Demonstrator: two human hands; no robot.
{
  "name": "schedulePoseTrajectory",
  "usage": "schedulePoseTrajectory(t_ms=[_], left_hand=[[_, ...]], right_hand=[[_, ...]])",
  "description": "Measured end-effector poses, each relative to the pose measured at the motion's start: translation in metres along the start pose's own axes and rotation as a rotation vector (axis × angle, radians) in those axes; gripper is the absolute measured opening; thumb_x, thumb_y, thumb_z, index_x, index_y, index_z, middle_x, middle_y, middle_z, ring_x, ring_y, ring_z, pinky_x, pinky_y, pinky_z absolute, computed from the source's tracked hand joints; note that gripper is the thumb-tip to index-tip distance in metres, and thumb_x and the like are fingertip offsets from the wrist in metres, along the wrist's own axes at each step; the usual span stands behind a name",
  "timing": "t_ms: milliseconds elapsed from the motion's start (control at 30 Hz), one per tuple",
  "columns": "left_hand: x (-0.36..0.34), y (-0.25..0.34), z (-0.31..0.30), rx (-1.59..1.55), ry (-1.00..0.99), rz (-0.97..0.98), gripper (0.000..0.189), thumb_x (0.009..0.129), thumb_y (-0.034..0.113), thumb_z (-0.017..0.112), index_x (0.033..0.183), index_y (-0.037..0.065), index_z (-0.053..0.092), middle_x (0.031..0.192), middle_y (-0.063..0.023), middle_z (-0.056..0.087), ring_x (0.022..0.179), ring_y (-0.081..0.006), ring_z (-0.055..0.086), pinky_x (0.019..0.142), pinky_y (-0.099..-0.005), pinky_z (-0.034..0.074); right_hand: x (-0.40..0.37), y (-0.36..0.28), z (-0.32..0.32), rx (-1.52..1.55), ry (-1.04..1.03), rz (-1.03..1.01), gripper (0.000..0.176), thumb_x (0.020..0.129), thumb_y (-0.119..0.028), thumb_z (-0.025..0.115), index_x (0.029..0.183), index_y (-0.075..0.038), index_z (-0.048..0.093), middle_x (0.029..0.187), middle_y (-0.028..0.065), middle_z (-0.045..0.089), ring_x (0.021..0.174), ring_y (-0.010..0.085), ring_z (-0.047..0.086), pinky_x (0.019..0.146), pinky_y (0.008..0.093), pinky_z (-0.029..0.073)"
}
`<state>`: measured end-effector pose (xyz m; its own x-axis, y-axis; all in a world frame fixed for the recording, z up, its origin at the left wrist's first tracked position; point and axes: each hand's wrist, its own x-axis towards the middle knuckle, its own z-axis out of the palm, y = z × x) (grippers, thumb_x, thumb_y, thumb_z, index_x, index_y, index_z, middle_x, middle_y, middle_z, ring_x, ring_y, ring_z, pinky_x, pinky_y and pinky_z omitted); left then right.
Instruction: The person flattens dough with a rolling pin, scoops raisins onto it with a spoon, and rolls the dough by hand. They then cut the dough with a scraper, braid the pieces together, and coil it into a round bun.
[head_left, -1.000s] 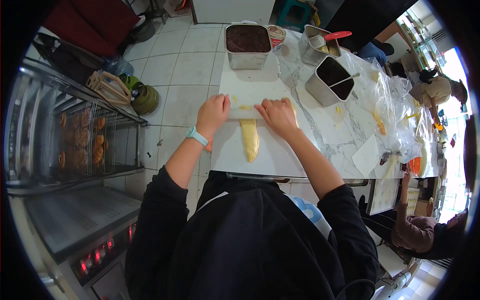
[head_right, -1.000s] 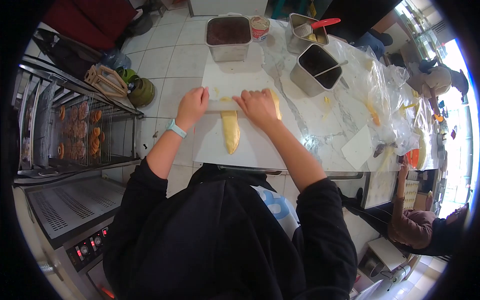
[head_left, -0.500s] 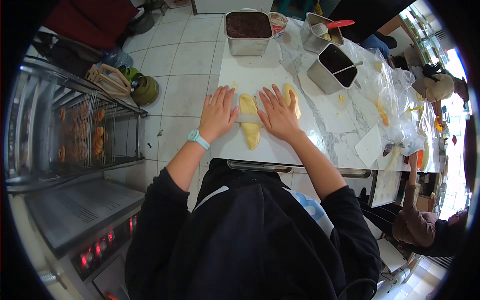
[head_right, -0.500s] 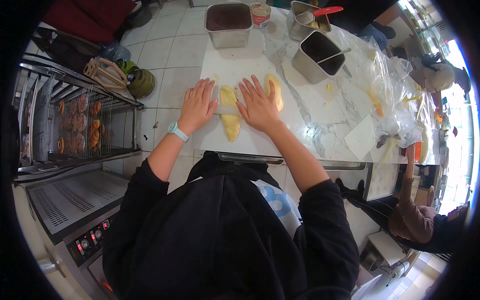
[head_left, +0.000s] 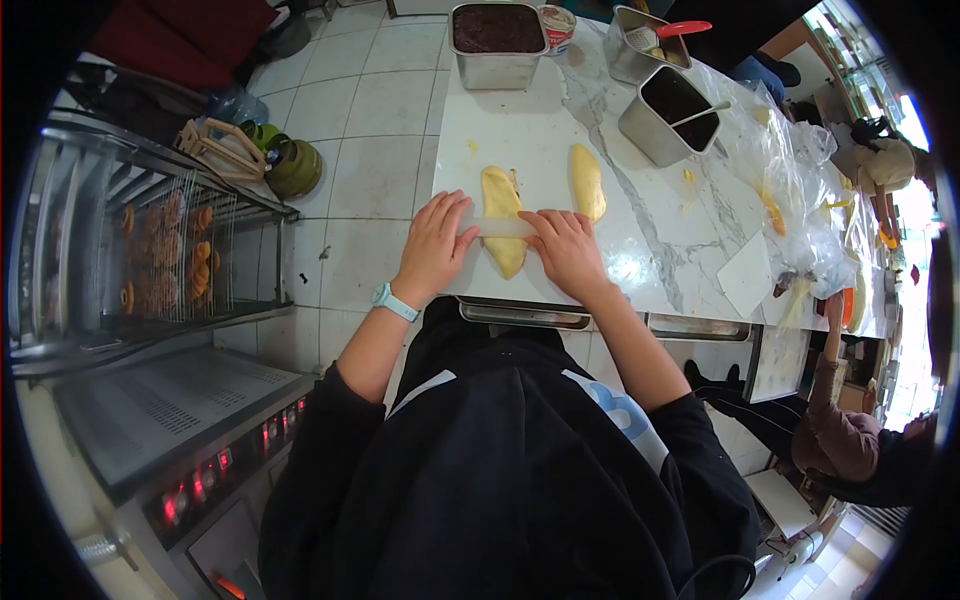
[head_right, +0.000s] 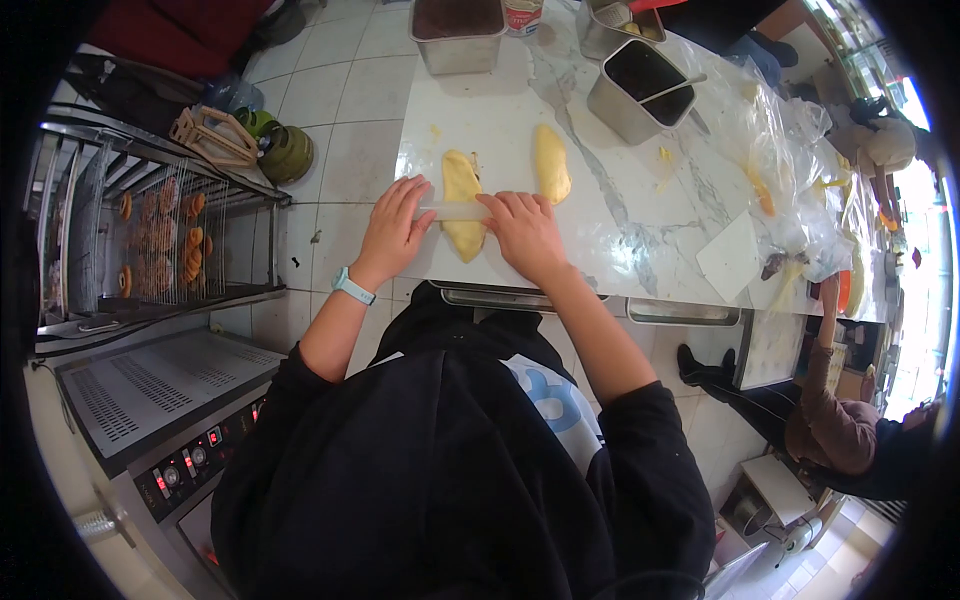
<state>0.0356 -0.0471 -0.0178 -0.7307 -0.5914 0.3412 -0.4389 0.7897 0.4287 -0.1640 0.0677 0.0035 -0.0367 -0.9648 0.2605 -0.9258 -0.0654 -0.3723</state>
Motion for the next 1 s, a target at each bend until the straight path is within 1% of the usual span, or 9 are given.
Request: schedulePoseTrajectory(t_ms=[200,333,400,433,500,600,733,833,1000], left_hand=[[0.019,0.011,-0.024,-0.214,0.005,-0.123,0.022,0.088,0.022,0.057,0.099,0.003,0.062,0.106,-0.0119,0.059,0.100,-0.0299,0.054,0.085,-0.0391,0.043],[0.025,0.015,-0.029,-0.191,-0.062,-0.148,0.027,0.089,0.027,0.054,0.098,0.003,0.061,0.105,-0.0102,0.060,0.098,-0.0275,0.055,0.083,-0.0402,0.044],[0.023,0.012,-0.024,-0.045,-0.221,-0.094,0.034,0.091,0.029,0.049,0.111,0.003,0.057,0.117,-0.0118,0.057,0.110,-0.0287,0.051,0.090,-0.0428,0.041],[0.019,0.009,-0.017,-0.047,-0.222,-0.093,0.034,0.091,0.029,0.049,0.111,0.003,0.057,0.117,-0.0118,0.057,0.110,-0.0287,0.051,0.090,-0.0428,0.041],[0.005,0.007,-0.004,0.262,-0.082,-0.016,0.046,0.093,0.032,0.043,0.128,0.002,0.045,0.132,-0.0140,0.047,0.124,-0.0286,0.042,0.098,-0.0469,0.035],[-0.001,0.011,-0.002,0.273,-0.140,-0.058,0.054,0.095,0.032,0.037,0.138,-0.001,0.030,0.143,-0.0163,0.032,0.133,-0.0292,0.030,0.104,-0.0469,0.028],[-0.018,0.023,-0.003,0.242,-0.096,-0.060,0.054,0.095,0.031,0.039,0.137,-0.002,0.031,0.144,-0.0183,0.030,0.133,-0.0317,0.029,0.106,-0.0466,0.026],[-0.036,0.033,-0.005,0.123,-0.077,-0.029,0.054,0.094,0.030,0.042,0.137,-0.002,0.031,0.144,-0.0194,0.030,0.133,-0.0334,0.029,0.106,-0.0474,0.025],[-0.054,0.036,-0.008,0.024,-0.099,-0.039,0.049,0.091,0.021,0.050,0.134,0.002,0.038,0.141,-0.0154,0.036,0.131,-0.0328,0.033,0.106,-0.0470,0.026]], right_hand=[[0.006,-0.004,-0.018,-0.013,-0.057,0.009,0.028,0.087,-0.021,0.056,0.114,-0.012,0.056,0.097,0.0046,0.059,0.094,0.0226,0.055,0.086,0.0383,0.036],[-0.010,-0.008,-0.012,0.061,-0.051,0.077,0.028,0.088,-0.021,0.054,0.115,-0.011,0.056,0.096,0.0066,0.059,0.094,0.0245,0.055,0.086,0.0378,0.036],[-0.017,-0.007,-0.011,0.082,-0.032,0.076,0.029,0.088,-0.022,0.055,0.115,-0.012,0.056,0.100,0.0064,0.060,0.097,0.0241,0.055,0.089,0.0383,0.036],[-0.019,-0.008,-0.012,0.108,-0.015,0.078,0.030,0.088,-0.024,0.055,0.115,-0.012,0.057,0.103,0.0061,0.060,0.101,0.0238,0.055,0.092,0.0388,0.035],[-0.019,-0.008,-0.017,0.046,-0.010,0.018,0.029,0.087,-0.025,0.057,0.112,-0.012,0.058,0.107,0.0060,0.059,0.107,0.0233,0.052,0.097,0.0401,0.033],[-0.017,-0.001,-0.016,-0.073,-0.043,-0.034,0.031,0.086,-0.026,0.058,0.113,-0.010,0.059,0.117,0.0068,0.057,0.119,0.0232,0.046,0.104,0.0424,0.028],[-0.030,-0.011,-0.006,-0.114,-0.014,0.023,0.040,0.088,-0.026,0.054,0.122,-0.006,0.051,0.131,0.0079,0.048,0.129,0.0237,0.035,0.108,0.0449,0.023],[-0.053,-0.018,-0.005,-0.081,-0.025,0.036,0.044,0.088,-0.018,0.053,0.130,-0.005,0.044,0.135,0.0100,0.043,0.128,0.0257,0.037,0.108,0.0453,0.023],[-0.067,-0.015,-0.007,-0.034,0.031,-0.009,0.039,0.086,-0.016,0.056,0.123,-0.005,0.051,0.125,0.0091,0.052,0.119,0.0252,0.046,0.103,0.0415,0.032]])
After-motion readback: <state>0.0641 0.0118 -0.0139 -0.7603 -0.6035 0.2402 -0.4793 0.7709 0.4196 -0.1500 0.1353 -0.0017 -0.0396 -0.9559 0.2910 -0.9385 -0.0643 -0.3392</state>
